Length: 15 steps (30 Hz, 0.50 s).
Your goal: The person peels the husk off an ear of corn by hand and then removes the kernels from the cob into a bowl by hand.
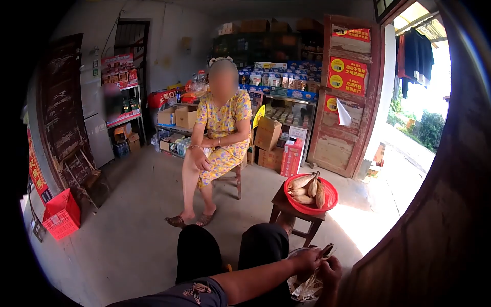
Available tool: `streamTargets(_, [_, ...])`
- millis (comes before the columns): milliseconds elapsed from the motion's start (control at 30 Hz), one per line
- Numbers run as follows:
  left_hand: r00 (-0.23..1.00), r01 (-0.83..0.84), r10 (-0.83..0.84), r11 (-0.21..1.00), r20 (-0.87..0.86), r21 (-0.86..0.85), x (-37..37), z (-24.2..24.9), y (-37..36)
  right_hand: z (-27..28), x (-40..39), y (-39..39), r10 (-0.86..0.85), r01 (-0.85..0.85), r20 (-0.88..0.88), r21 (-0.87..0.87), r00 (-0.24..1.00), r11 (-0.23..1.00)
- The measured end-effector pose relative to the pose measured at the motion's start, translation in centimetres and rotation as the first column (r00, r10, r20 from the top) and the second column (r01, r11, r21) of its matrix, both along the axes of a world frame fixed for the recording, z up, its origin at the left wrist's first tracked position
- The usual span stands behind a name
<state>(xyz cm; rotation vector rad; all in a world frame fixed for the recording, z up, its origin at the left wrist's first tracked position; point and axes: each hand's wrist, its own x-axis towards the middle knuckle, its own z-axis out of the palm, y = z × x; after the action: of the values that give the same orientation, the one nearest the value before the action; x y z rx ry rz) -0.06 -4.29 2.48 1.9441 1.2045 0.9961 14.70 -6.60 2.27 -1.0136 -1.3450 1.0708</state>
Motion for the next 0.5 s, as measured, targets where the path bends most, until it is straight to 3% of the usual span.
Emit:
streamTargets(100, [1.000,-0.010,0.009,0.997,0.006,0.078,0.3,-0.8,0.4,-0.6,0.0,0.3,-0.011,0.002,-0.120,-0.080,0.993,0.997])
streamTargets(167, [0.997,0.016,-0.024,0.994,0.071,0.111,0.3,-0.7,0.1,-5.8,2.2,2.7,-0.188,0.180,0.087,0.092,0.978,0.979])
streamTargets(300, [0.995,-0.005,-0.010,0.989,0.100,0.146,0.2,-1.1,0.7,-13.7,5.5,5.7,-0.205,0.206,0.042,-0.022,0.978,0.978])
streamTargets(367, [0.963,-0.123,0.070,0.973,0.260,0.194,-0.1,-0.4,1.0,-16.6,6.3,5.5,-0.358,0.370,0.285,0.015,0.889,0.929])
streamTargets(400, [0.925,-0.166,0.103,0.975,0.366,0.146,0.1,-0.4,1.1,-18.0,6.9,5.1,-0.353,0.406,0.482,-0.006,0.802,0.914])
streamTargets(467, [0.858,-0.113,0.095,0.994,0.504,0.005,0.2,-2.5,3.4,-20.8,7.2,3.5,-0.310,0.483,0.652,-0.098,0.691,0.870])
streamTargets(500, [0.837,-0.095,0.097,0.995,0.539,-0.032,-0.1,-2.4,3.5,-22.1,7.5,2.9,-0.261,0.479,0.653,-0.178,0.711,0.860])
